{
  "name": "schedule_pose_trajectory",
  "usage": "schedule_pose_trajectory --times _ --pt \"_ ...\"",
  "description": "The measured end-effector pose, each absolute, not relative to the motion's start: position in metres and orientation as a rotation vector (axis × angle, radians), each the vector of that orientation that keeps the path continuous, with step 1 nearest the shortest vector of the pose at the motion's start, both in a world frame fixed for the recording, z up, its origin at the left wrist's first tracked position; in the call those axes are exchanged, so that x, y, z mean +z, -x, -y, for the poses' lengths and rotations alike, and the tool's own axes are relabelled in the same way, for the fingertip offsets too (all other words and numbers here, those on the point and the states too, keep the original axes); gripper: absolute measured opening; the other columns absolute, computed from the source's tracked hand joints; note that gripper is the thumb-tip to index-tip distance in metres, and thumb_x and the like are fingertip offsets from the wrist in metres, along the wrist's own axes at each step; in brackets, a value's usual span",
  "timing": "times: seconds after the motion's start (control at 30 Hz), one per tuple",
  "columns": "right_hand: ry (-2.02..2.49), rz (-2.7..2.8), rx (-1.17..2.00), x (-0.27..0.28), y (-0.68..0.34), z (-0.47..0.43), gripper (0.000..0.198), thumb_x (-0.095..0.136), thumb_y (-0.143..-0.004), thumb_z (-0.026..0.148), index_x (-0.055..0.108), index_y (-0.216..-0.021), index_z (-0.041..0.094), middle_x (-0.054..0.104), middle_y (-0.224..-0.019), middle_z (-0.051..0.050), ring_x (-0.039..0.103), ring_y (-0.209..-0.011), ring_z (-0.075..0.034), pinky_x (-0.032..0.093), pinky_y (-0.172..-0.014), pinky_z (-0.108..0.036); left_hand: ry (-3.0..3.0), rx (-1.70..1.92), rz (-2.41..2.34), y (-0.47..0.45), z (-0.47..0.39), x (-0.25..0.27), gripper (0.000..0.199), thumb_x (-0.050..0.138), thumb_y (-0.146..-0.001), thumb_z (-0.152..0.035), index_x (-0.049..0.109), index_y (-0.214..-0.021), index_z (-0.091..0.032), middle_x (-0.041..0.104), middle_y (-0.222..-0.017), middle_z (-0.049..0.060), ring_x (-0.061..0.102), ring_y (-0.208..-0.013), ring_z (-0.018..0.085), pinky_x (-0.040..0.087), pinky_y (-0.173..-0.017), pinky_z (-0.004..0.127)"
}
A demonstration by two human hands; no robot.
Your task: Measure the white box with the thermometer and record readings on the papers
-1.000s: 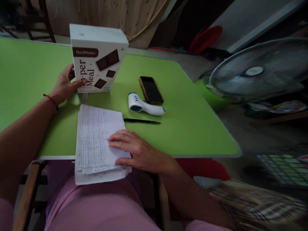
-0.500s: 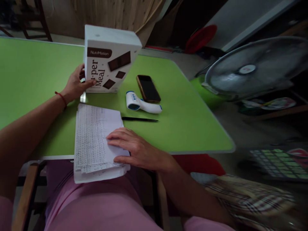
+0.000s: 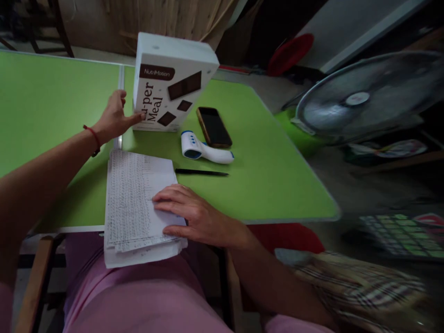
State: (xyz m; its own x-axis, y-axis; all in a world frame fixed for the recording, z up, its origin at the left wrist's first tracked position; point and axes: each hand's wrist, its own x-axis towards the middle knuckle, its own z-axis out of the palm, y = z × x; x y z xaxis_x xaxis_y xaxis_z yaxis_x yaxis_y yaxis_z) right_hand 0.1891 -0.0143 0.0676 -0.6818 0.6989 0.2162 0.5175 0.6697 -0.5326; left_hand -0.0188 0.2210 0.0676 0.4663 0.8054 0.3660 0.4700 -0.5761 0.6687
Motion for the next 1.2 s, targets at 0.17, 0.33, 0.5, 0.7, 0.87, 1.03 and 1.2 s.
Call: schedule_pose_trajectory --times 0.17,0.33,0.5,0.7,0.87,1.03,1.2 --pt "0.946 2.468 0.583 0.064 -0.190 0.014 0.039 0.065 -0.090 0.040 0.066 -0.118 0.013 0.067 -0.124 -0.015 0.058 -0.120 -0.028 0.048 -0.104 -0.051 -2.502 0.368 -1.302 0.044 -0.164 0.094 0.031 0.071 -0.083 -0.038 0.061 -0.100 -0.014 0.058 -0.108 0.010 0.055 -0.099 0.025 0.048 -0.085 0.040" --pt "0.977 2.392 0.633 0.074 -0.197 0.017 0.034 0.064 -0.091 0.038 0.066 -0.119 0.018 0.068 -0.123 -0.013 0.062 -0.118 -0.025 0.053 -0.101 -0.045 -2.617 0.122 -1.291 0.056 -0.141 0.085 0.038 0.071 -0.078 -0.050 0.067 -0.099 -0.018 0.054 -0.119 0.013 0.051 -0.112 0.033 0.042 -0.096 0.050" --pt "1.472 2.177 0.337 0.081 -0.234 0.016 0.025 0.055 -0.095 0.032 0.070 -0.112 0.022 0.072 -0.093 -0.007 0.069 -0.084 -0.021 0.057 -0.074 -0.037 -2.541 0.105 -1.316 0.057 -0.139 0.080 0.037 0.069 -0.077 -0.050 0.065 -0.093 -0.016 0.055 -0.117 0.013 0.049 -0.112 0.033 0.040 -0.097 0.051" --pt "1.905 2.242 -0.238 0.048 -0.266 -0.001 0.030 0.047 -0.095 0.031 0.072 -0.102 0.019 0.067 -0.080 -0.010 0.061 -0.075 -0.024 0.047 -0.063 -0.037 -2.511 0.138 -1.323 0.055 -0.137 0.081 0.035 0.070 -0.075 -0.046 0.063 -0.092 -0.016 0.058 -0.110 0.012 0.051 -0.108 0.033 0.041 -0.094 0.047" --pt "1.806 2.299 -0.331 0.046 -0.264 -0.007 0.027 0.047 -0.094 0.032 0.069 -0.084 0.021 0.067 -0.076 -0.008 0.061 -0.073 -0.023 0.044 -0.061 -0.036 -2.499 0.124 -1.302 0.057 -0.138 0.081 0.029 0.070 -0.077 -0.042 0.060 -0.090 -0.017 0.064 -0.089 0.005 0.060 -0.088 0.025 0.042 -0.090 0.041" --pt "1.537 1.783 -0.094 0.072 -0.237 -0.013 0.013 0.063 -0.085 0.036 0.063 -0.083 0.023 0.064 -0.068 -0.001 0.060 -0.058 -0.017 0.044 -0.054 -0.032 -2.428 0.141 -1.290 0.059 -0.139 0.085 0.037 0.070 -0.075 -0.041 0.060 -0.101 -0.017 0.068 -0.095 0.005 0.063 -0.085 0.023 0.045 -0.084 0.036" --pt "1.135 1.443 0.433 0.091 -0.187 -0.037 0.014 0.068 -0.075 0.031 0.056 -0.074 0.024 0.063 -0.066 0.005 0.057 -0.052 -0.011 0.048 -0.052 -0.028 -2.374 0.188 -1.299 0.059 -0.139 0.085 0.034 0.070 -0.074 -0.039 0.064 -0.099 -0.017 0.069 -0.098 0.005 0.065 -0.087 0.022 0.047 -0.084 0.034"
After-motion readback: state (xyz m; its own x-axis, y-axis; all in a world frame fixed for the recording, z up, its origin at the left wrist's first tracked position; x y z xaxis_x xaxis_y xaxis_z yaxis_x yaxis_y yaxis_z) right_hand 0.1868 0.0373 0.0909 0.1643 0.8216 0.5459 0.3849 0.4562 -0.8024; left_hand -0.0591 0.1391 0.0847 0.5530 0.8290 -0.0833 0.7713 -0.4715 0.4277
